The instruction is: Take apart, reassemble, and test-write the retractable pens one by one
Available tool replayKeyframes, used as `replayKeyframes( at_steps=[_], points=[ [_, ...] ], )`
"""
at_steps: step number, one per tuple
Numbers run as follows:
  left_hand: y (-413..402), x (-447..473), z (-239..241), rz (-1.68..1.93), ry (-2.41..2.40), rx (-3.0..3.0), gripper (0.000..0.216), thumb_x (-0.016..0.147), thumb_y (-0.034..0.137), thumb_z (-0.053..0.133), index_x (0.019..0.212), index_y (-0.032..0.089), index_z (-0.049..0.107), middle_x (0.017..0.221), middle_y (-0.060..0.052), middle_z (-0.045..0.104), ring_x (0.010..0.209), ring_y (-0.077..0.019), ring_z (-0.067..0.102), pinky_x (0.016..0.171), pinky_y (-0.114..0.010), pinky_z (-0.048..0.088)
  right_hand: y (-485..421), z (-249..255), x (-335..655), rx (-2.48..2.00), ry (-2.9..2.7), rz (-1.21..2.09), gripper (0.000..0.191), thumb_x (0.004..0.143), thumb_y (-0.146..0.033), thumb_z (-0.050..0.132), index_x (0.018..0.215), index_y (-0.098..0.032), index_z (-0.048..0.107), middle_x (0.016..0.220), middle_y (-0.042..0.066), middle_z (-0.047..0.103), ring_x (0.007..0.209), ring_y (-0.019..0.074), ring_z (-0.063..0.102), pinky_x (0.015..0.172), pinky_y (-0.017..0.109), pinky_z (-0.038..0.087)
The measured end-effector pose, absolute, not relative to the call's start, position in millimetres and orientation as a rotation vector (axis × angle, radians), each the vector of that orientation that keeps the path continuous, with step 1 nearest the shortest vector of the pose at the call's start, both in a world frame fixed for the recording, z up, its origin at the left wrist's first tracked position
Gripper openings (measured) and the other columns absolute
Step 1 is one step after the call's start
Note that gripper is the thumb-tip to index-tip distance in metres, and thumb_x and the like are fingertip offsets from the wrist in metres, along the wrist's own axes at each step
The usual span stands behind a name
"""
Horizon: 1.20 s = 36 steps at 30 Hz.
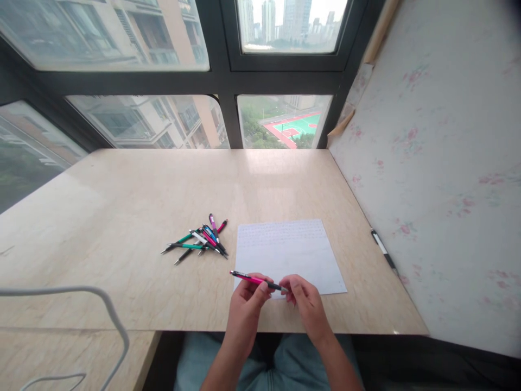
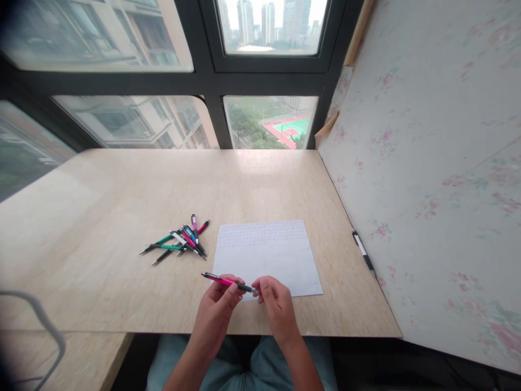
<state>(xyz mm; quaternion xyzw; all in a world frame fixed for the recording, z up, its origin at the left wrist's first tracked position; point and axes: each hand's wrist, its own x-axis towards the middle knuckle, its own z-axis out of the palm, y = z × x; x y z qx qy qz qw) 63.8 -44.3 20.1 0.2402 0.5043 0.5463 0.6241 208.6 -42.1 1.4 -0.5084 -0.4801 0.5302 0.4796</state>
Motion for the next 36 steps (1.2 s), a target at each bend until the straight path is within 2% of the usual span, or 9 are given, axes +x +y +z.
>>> replayKeyframes(
  at_steps=[8,14,18,24,29,36],
  points=[
    [-47.8,61.8,20.2,1.203,1.226,0.621,0.027,0.071,0.031,0.078,0.092,0.018,0.069,0.084,-0.006,0.071,0.077,-0.0188,0.066,0.075,-0.03,0.05,-41.5,1.5,203.4,-1.37,-1.24,1.231,0.046,0.094,-0.051,0.044,0.064,-0.019,0.053,0.053,-0.004,0.042,0.051,0.0118,0.041,0.05,0.023,0.032],
    [-47.9,58.6,21.3,1.147,1.229,0.761,0.023,0.071,0.033,0.077,0.086,0.017,0.072,0.081,-0.007,0.072,0.073,-0.0195,0.065,0.072,-0.03,0.05,-43.0,-7.1,206.3,-1.368,-1.187,1.263,0.053,0.094,-0.055,0.041,0.058,-0.018,0.052,0.05,-0.004,0.041,0.047,0.0111,0.037,0.045,0.023,0.028],
    [-48.0,60.1,20.4,1.174,1.25,0.766,0.021,0.072,0.033,0.077,0.085,0.017,0.072,0.082,-0.007,0.073,0.071,-0.0187,0.065,0.07,-0.03,0.05,-43.8,-3.2,208.3,-1.383,-1.308,1.224,0.051,0.094,-0.051,0.043,0.057,-0.018,0.051,0.05,-0.004,0.041,0.049,0.0115,0.039,0.049,0.024,0.03],
    [-50.4,65.1,20.2,1.253,1.234,0.533,0.029,0.068,0.036,0.08,0.086,0.015,0.072,0.081,-0.008,0.073,0.073,-0.018,0.067,0.071,-0.03,0.052,-44.8,4.7,204.9,-1.375,-1.45,1.003,0.041,0.095,-0.039,0.048,0.061,-0.018,0.057,0.056,-0.002,0.049,0.055,0.0126,0.047,0.055,0.024,0.034],
    [-52.9,68.2,17.5,1.274,1.167,0.408,0.028,0.068,0.032,0.082,0.087,0.014,0.071,0.085,-0.008,0.074,0.075,-0.0163,0.068,0.073,-0.028,0.053,-45.5,4.3,205.2,-1.324,-1.562,0.804,0.034,0.095,-0.03,0.05,0.064,-0.019,0.057,0.06,-0.002,0.048,0.058,0.0133,0.047,0.057,0.025,0.034],
    [-50.2,65.3,18.2,1.281,1.156,0.331,0.029,0.063,0.03,0.085,0.082,0.013,0.071,0.075,-0.004,0.07,0.068,-0.0132,0.066,0.066,-0.023,0.052,-46.4,9.6,208.7,-1.196,-1.612,0.823,0.009,0.091,-0.023,0.056,0.086,-0.02,0.062,0.078,0.002,0.059,0.069,0.0154,0.053,0.064,0.026,0.043]
  ],
)
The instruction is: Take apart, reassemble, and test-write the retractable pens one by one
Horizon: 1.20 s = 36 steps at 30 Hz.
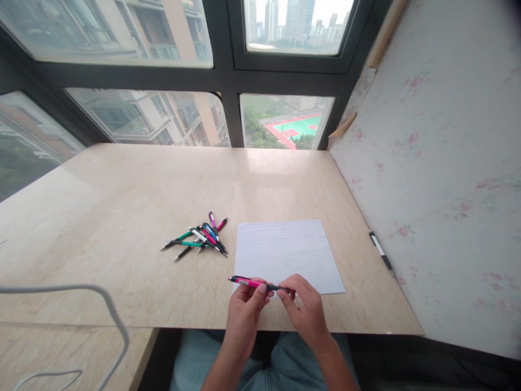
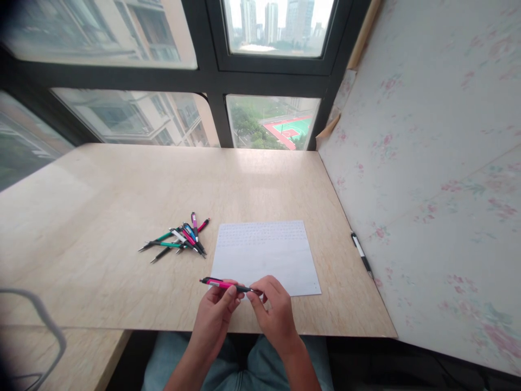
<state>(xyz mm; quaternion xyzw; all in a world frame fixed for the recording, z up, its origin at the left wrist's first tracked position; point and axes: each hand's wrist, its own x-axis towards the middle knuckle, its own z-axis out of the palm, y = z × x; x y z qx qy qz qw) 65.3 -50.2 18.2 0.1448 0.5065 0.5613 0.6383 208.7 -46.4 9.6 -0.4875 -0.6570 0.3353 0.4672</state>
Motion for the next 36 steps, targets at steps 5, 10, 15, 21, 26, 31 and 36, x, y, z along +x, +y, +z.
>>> replayKeyframes(
  at_steps=[5,10,15,21,26,31,36],
  points=[
    [-49.5,62.1,21.8,1.277,1.151,0.399,0.029,0.067,0.03,0.082,0.087,0.013,0.07,0.087,-0.008,0.074,0.078,-0.0174,0.069,0.075,-0.028,0.052,-46.6,9.2,206.6,-1.238,-1.535,0.95,0.015,0.093,-0.028,0.052,0.088,-0.019,0.062,0.077,0.002,0.06,0.069,0.0158,0.056,0.061,0.026,0.042],
    [-50.3,62.0,21.4,1.261,1.095,0.376,0.028,0.07,0.027,0.08,0.092,0.014,0.07,0.09,-0.009,0.074,0.083,-0.0188,0.069,0.076,-0.028,0.052,-44.2,9.7,208.2,-1.273,-1.515,0.977,0.029,0.095,-0.029,0.047,0.072,-0.019,0.061,0.064,-0.001,0.055,0.062,0.0142,0.054,0.059,0.025,0.041],
    [-49.7,61.2,21.0,1.257,1.083,0.384,0.024,0.072,0.026,0.078,0.091,0.014,0.069,0.086,-0.007,0.073,0.077,-0.016,0.069,0.073,-0.026,0.052,-44.2,13.1,212.4,-1.213,-1.517,1.011,0.013,0.089,-0.024,0.055,0.096,-0.02,0.065,0.086,0.004,0.066,0.075,0.0163,0.06,0.064,0.025,0.047],
    [-50.0,62.1,20.8,1.23,1.109,0.413,0.027,0.072,0.027,0.079,0.093,0.014,0.069,0.091,-0.009,0.074,0.081,-0.0173,0.069,0.075,-0.027,0.051,-42.4,7.6,211.9,-1.324,-1.439,1.032,0.016,0.091,-0.029,0.055,0.087,-0.019,0.067,0.076,0.002,0.067,0.07,0.0159,0.062,0.062,0.025,0.048],
    [-50.0,61.8,20.1,1.215,1.108,0.404,0.027,0.072,0.027,0.078,0.093,0.014,0.068,0.09,-0.009,0.074,0.081,-0.0175,0.069,0.074,-0.026,0.052,-40.6,11.3,211.6,-1.31,-1.474,0.989,0.013,0.09,-0.026,0.057,0.085,-0.02,0.068,0.079,0.002,0.068,0.071,0.0157,0.062,0.062,0.025,0.048],
    [-50.3,61.2,19.5,1.184,1.119,0.402,0.027,0.073,0.028,0.078,0.093,0.014,0.067,0.08,-0.006,0.073,0.074,-0.0168,0.07,0.069,-0.025,0.052,-41.8,12.5,213.4,-1.28,-1.49,0.948,0.01,0.088,-0.022,0.058,0.086,-0.02,0.067,0.08,0.003,0.068,0.073,0.016,0.062,0.062,0.025,0.049],
    [-50.2,59.9,13.7,1.206,1.12,0.431,0.025,0.072,0.028,0.079,0.09,0.015,0.068,0.08,-0.005,0.073,0.072,-0.0149,0.069,0.066,-0.022,0.051,-40.6,13.3,213.5,-1.202,-1.513,0.946,0.01,0.086,-0.016,0.058,0.086,-0.021,0.066,0.083,0.003,0.067,0.075,0.0164,0.062,0.062,0.026,0.05]
  ],
)
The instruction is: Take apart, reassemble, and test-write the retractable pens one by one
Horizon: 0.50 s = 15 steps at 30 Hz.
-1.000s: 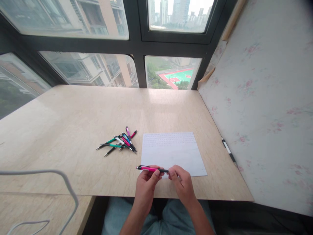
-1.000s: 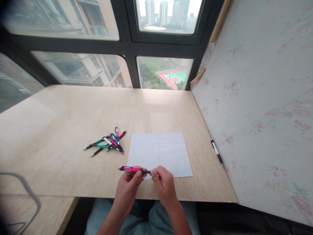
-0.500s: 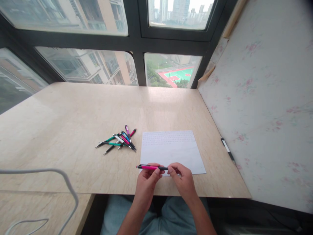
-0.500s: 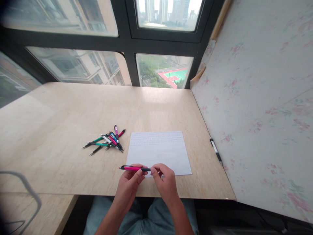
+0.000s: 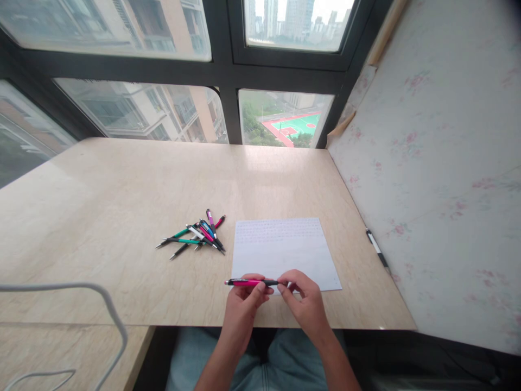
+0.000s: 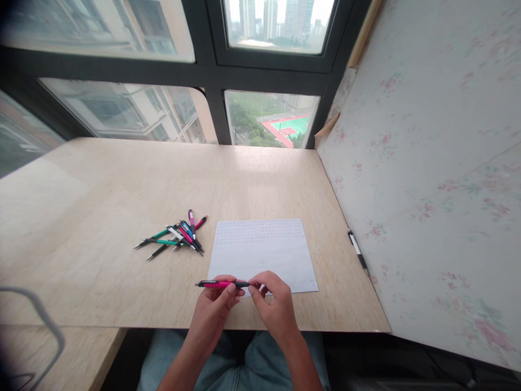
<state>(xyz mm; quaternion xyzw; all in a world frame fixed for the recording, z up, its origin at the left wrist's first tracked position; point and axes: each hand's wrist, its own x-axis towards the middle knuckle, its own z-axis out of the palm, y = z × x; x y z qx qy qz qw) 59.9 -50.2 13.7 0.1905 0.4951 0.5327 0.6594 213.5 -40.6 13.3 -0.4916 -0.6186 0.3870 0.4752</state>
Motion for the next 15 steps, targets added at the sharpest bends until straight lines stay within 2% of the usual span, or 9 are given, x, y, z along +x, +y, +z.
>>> replayKeyframes(
  at_steps=[5,15],
  points=[
    [-50.3,59.6,10.3,1.221,1.087,0.415,0.023,0.073,0.026,0.078,0.092,0.016,0.068,0.078,-0.004,0.073,0.072,-0.013,0.067,0.068,-0.021,0.05,-40.1,16.6,212.0,-1.141,-1.496,0.97,0.011,0.087,-0.015,0.057,0.085,-0.021,0.065,0.087,0.004,0.066,0.081,0.0173,0.063,0.064,0.026,0.05],
    [-49.3,60.3,15.4,1.242,1.114,0.392,0.026,0.07,0.026,0.08,0.09,0.015,0.069,0.076,-0.004,0.072,0.07,-0.0131,0.066,0.068,-0.022,0.05,-41.4,9.2,211.6,-1.305,-1.464,1.034,0.015,0.089,-0.028,0.057,0.091,-0.019,0.068,0.085,0.005,0.07,0.078,0.0184,0.066,0.064,0.026,0.053]
  ],
)
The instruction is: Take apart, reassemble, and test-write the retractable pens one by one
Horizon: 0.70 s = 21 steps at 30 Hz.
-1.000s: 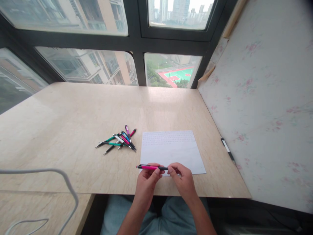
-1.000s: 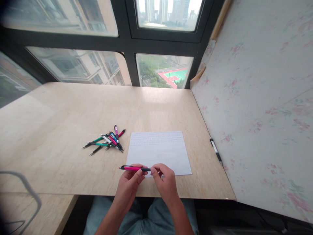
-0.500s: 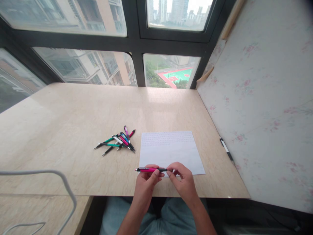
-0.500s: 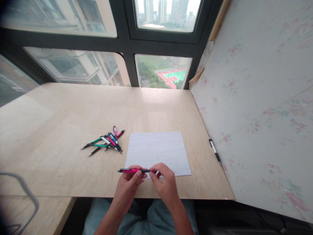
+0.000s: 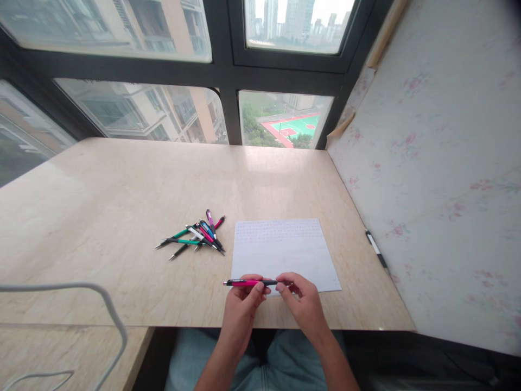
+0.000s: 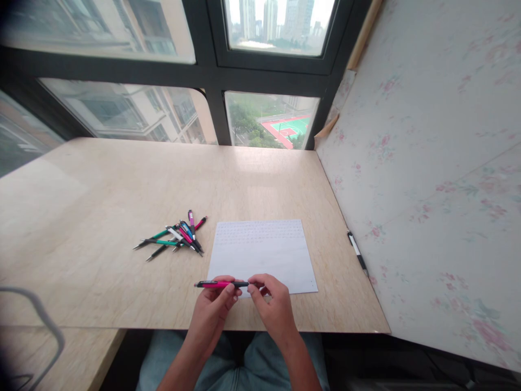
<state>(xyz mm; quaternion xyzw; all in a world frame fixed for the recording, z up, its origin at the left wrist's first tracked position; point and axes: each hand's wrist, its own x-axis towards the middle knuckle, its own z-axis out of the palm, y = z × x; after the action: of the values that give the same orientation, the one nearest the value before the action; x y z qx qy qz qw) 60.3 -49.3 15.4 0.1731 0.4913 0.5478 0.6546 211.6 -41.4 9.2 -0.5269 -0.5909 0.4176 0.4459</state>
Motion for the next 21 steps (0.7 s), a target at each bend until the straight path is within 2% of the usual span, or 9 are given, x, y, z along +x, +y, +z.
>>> replayKeyframes(
  at_steps=[7,13,18,21],
  points=[
    [-48.0,60.5,15.2,1.252,1.154,0.374,0.03,0.067,0.029,0.082,0.089,0.014,0.069,0.074,-0.004,0.071,0.069,-0.0145,0.067,0.067,-0.023,0.051,-41.0,12.1,212.8,-1.301,-1.466,0.977,0.013,0.088,-0.027,0.057,0.089,-0.02,0.068,0.083,0.005,0.069,0.076,0.0182,0.065,0.063,0.027,0.054],
    [-47.7,57.4,12.4,1.29,1.155,0.336,0.031,0.068,0.028,0.081,0.092,0.014,0.068,0.082,-0.005,0.072,0.07,-0.0131,0.067,0.066,-0.022,0.052,-36.0,2.3,221.4,-1.434,-1.408,0.883,0.016,0.088,-0.029,0.057,0.093,-0.018,0.067,0.088,0.007,0.07,0.077,0.019,0.065,0.066,0.028,0.054],
    [-43.3,53.1,15.8,1.313,1.168,0.293,0.03,0.067,0.026,0.083,0.09,0.014,0.068,0.078,-0.003,0.071,0.069,-0.011,0.066,0.063,-0.019,0.05,-3.8,1.1,223.8,-1.52,-1.699,0.654,0.012,0.084,-0.017,0.053,0.083,-0.019,0.065,0.076,0.004,0.066,0.066,0.0168,0.059,0.062,0.029,0.048],
    [-40.8,50.9,18.3,1.326,1.173,0.285,0.031,0.065,0.026,0.083,0.089,0.014,0.069,0.078,-0.003,0.071,0.068,-0.0115,0.067,0.064,-0.019,0.05,23.8,4.8,216.1,-1.533,-1.864,0.561,0.013,0.08,-0.011,0.054,0.079,-0.02,0.063,0.073,0.002,0.063,0.07,0.0171,0.058,0.067,0.029,0.045]
  ],
)
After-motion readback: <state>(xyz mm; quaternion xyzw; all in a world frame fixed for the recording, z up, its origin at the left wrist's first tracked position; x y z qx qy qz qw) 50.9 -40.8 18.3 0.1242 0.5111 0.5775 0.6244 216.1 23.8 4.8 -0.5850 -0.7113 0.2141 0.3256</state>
